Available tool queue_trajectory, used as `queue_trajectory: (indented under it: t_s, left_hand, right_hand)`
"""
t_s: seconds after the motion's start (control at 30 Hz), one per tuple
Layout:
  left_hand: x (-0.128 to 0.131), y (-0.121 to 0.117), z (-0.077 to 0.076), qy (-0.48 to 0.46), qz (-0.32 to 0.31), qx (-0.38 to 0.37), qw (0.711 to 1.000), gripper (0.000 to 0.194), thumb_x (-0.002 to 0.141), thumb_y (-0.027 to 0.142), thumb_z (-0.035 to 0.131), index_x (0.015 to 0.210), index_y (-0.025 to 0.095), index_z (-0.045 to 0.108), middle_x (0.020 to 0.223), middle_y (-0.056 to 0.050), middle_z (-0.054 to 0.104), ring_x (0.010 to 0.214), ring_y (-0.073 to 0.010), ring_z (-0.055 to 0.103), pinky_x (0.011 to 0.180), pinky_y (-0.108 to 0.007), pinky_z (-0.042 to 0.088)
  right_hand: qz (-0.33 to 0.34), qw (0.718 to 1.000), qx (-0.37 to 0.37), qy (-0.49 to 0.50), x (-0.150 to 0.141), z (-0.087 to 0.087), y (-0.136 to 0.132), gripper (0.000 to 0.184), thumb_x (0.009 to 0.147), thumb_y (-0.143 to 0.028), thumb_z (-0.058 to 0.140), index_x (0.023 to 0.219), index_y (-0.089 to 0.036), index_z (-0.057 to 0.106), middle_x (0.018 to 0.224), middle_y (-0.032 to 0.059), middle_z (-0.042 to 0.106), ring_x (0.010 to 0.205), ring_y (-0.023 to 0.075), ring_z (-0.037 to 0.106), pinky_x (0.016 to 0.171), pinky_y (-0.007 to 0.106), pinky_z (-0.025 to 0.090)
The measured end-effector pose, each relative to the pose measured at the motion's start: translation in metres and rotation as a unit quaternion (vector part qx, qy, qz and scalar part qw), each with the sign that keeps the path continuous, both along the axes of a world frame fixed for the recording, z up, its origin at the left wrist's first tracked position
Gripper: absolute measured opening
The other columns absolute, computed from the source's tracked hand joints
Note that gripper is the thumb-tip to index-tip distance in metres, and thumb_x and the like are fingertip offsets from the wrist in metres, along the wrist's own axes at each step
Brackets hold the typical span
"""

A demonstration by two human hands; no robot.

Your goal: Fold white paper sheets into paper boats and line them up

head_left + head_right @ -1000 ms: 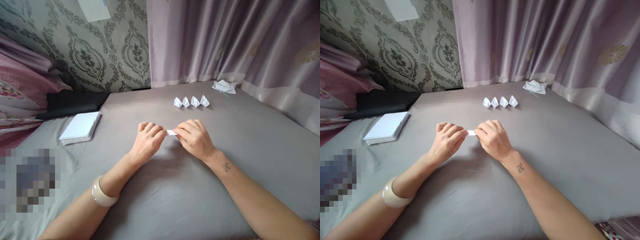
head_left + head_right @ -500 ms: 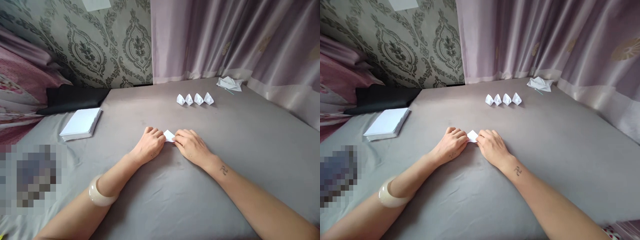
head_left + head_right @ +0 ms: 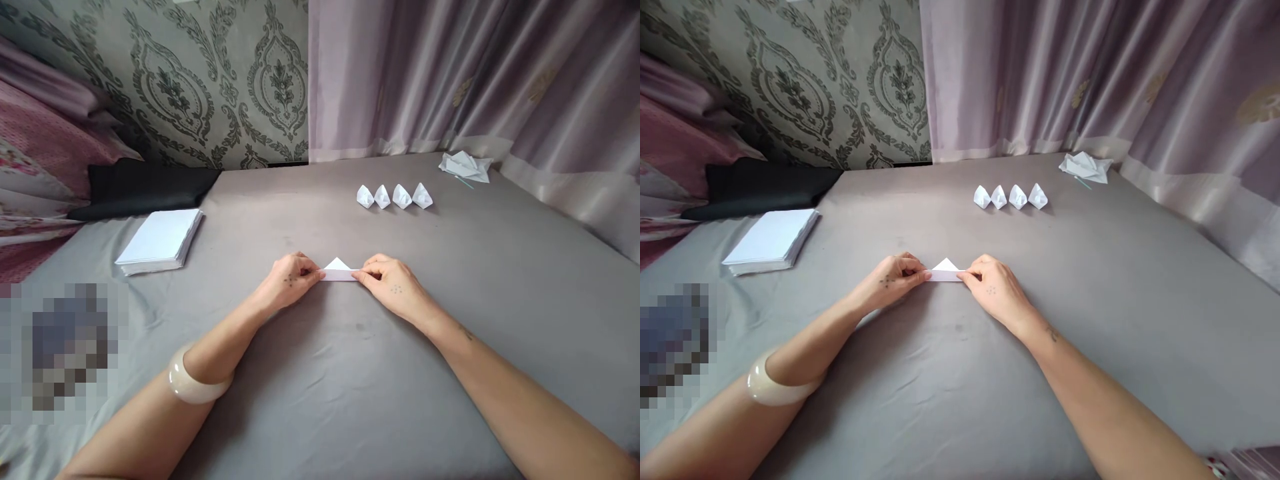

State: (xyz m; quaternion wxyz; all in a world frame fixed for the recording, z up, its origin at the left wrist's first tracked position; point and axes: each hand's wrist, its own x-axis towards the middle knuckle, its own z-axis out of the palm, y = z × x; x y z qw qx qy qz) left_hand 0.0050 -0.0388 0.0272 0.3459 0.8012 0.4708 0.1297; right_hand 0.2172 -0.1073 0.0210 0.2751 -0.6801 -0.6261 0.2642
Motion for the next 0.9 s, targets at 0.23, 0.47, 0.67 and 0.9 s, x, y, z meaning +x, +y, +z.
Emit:
queue_trajectory:
  t_s: [0.23,0.47,0.67,0.9]
  left_hand:
    - [0.001,0.002,-0.003,0.019,0.013,0.029,0.999,0.029,0.084,0.037,0.053,0.069,0.016,0.065,0.085,-0.007,0.061,0.079,-0.0184,0.056,0.069,-0.029,0.043]
    - [-0.001,0.002,-0.008,0.013,0.028,0.030,0.999,0.029,0.082,0.038,0.055,0.063,0.016,0.059,0.089,-0.007,0.060,0.084,-0.0189,0.056,0.072,-0.030,0.044]
    - [-0.001,0.004,-0.011,0.015,0.038,0.029,0.999,0.027,0.080,0.037,0.058,0.064,0.016,0.059,0.090,-0.008,0.059,0.090,-0.0209,0.056,0.075,-0.031,0.045]
    - [-0.002,0.005,-0.014,0.022,0.037,0.028,0.999,0.026,0.080,0.039,0.059,0.066,0.016,0.061,0.093,-0.008,0.060,0.091,-0.0218,0.056,0.076,-0.032,0.046]
  right_hand:
    - [-0.019,1.000,0.007,-0.008,0.000,-0.005,0.002,0.030,0.085,-0.036,0.058,0.061,-0.020,0.064,0.091,0.0005,0.062,0.068,0.0118,0.055,0.066,0.028,0.039]
    - [-0.002,0.999,0.031,-0.045,0.001,-0.012,0.004,0.032,0.085,-0.033,0.058,0.057,-0.019,0.057,0.093,0.0011,0.059,0.067,0.0109,0.053,0.066,0.028,0.040]
    - [0.004,0.998,0.031,-0.060,0.002,-0.014,0.005,0.031,0.086,-0.032,0.057,0.059,-0.019,0.056,0.093,0.0018,0.058,0.066,0.0109,0.053,0.066,0.028,0.040]
    - [0.012,0.997,0.034,-0.074,0.003,-0.014,0.006,0.028,0.086,-0.032,0.057,0.061,-0.018,0.059,0.092,0.0017,0.058,0.067,0.0111,0.053,0.066,0.028,0.039]
